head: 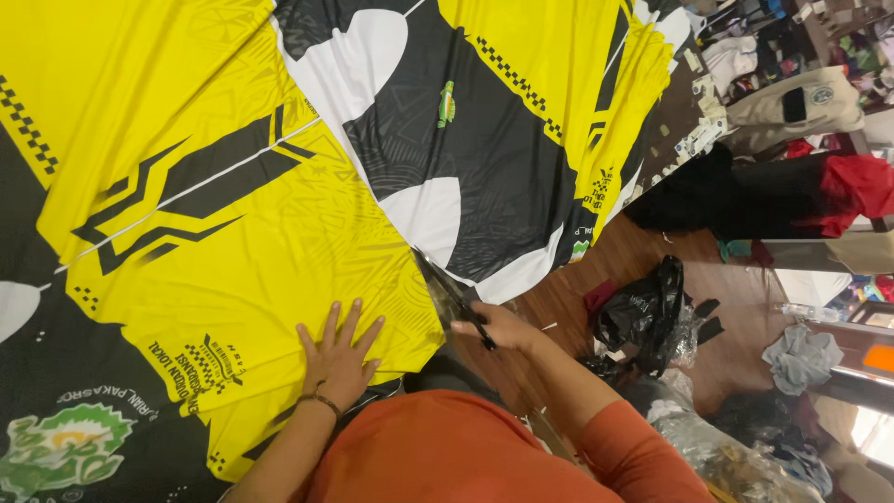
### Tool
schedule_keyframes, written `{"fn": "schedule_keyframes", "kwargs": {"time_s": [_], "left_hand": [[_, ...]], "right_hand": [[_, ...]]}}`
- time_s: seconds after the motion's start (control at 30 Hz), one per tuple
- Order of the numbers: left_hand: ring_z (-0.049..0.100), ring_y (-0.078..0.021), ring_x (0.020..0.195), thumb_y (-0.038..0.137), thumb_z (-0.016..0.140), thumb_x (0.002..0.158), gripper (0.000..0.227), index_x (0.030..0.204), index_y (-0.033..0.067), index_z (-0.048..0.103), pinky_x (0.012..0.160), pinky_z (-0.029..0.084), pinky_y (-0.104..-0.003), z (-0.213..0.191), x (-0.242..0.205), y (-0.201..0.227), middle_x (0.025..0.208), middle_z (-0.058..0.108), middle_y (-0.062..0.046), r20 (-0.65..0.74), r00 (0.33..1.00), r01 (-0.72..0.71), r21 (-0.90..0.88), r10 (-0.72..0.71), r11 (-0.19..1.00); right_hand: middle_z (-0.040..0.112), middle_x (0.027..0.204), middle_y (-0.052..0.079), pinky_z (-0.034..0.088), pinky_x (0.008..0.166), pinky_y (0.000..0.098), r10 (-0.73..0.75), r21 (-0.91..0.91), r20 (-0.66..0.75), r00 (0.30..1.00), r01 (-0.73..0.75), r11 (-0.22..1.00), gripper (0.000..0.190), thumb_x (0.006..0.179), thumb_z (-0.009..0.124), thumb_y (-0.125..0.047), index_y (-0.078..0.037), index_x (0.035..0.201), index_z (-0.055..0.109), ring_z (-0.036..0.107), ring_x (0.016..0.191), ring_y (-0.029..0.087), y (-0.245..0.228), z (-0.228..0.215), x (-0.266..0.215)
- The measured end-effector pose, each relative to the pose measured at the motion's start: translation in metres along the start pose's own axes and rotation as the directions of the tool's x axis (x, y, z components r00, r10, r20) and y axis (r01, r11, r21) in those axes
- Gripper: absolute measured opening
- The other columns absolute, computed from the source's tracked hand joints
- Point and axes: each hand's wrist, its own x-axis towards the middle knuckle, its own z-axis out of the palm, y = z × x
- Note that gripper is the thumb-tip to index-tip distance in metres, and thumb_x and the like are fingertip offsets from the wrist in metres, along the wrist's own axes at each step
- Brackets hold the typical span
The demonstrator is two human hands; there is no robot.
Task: The person uses scissors to cut a large piece of white fabric laid over a patterned yellow and black jersey on a table. They carefully follow the outline of the jersey, cutting the fabric into a specific shape while holding the material steady with their left hand.
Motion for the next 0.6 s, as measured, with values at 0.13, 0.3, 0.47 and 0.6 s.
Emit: {"fn": "schedule_keyframes", "kwargs": {"time_s": [0.13, 0.3, 0.47, 0.6], "left_hand": [[-0.008, -0.0322, 0.161, 0.052, 0.049, 0.102, 0.067, 0.161, 0.0503, 0.016, 0.116, -0.003, -0.08, -0.01, -0.001, 0.007, 0.176, -0.003, 0.003, 0.046, 0.999, 0.026, -0.034, -0.025, 0.999], [-0.006, -0.0343, 0.16, 0.05, 0.049, 0.104, 0.067, 0.163, 0.0469, 0.015, 0.116, -0.001, -0.079, -0.017, -0.003, 0.011, 0.176, -0.003, 0.0, 0.083, 0.996, 0.018, 0.015, -0.02, 1.0], [-0.005, -0.0333, 0.16, 0.052, 0.049, 0.101, 0.07, 0.162, 0.0469, 0.015, 0.114, 0.009, -0.081, -0.015, 0.002, 0.011, 0.175, -0.004, 0.002, 0.089, 0.996, 0.014, 0.035, -0.017, 0.999], [-0.006, -0.0339, 0.16, 0.054, 0.046, 0.101, 0.071, 0.163, 0.0445, 0.012, 0.111, 0.019, -0.084, -0.017, 0.004, 0.01, 0.175, -0.008, 0.001, 0.122, 0.993, -0.007, 0.08, -0.003, 0.997]], "right_hand": [[0.069, 0.072, 0.008, 0.056, 0.079, 0.0309, -0.008, 0.018, 0.019, 1.0, 0.007, 1.0, 0.065, 0.077, 0.073, -0.081, -0.018, 0.09, 0.061, 0.074, 0.065, 0.024, 0.003, 0.003, 0.034], [0.072, 0.067, 0.006, 0.055, 0.076, 0.0308, -0.029, -0.002, 0.047, 0.998, 0.029, 1.0, 0.064, 0.079, 0.069, -0.08, -0.018, 0.09, 0.061, 0.075, 0.064, 0.023, -0.017, -0.003, 0.02], [0.065, 0.062, 0.007, 0.05, 0.06, 0.0266, 0.009, 0.127, 0.079, 0.997, -0.019, 0.992, 0.054, 0.081, 0.073, -0.066, -0.015, 0.093, 0.06, 0.065, 0.054, 0.017, -0.022, -0.008, 0.021], [0.065, 0.074, 0.006, 0.046, 0.058, 0.027, 0.059, 0.102, 0.059, 0.996, -0.065, 0.993, 0.053, 0.081, 0.07, -0.062, -0.013, 0.098, 0.064, 0.061, 0.063, 0.015, -0.033, -0.009, 0.013]]}}
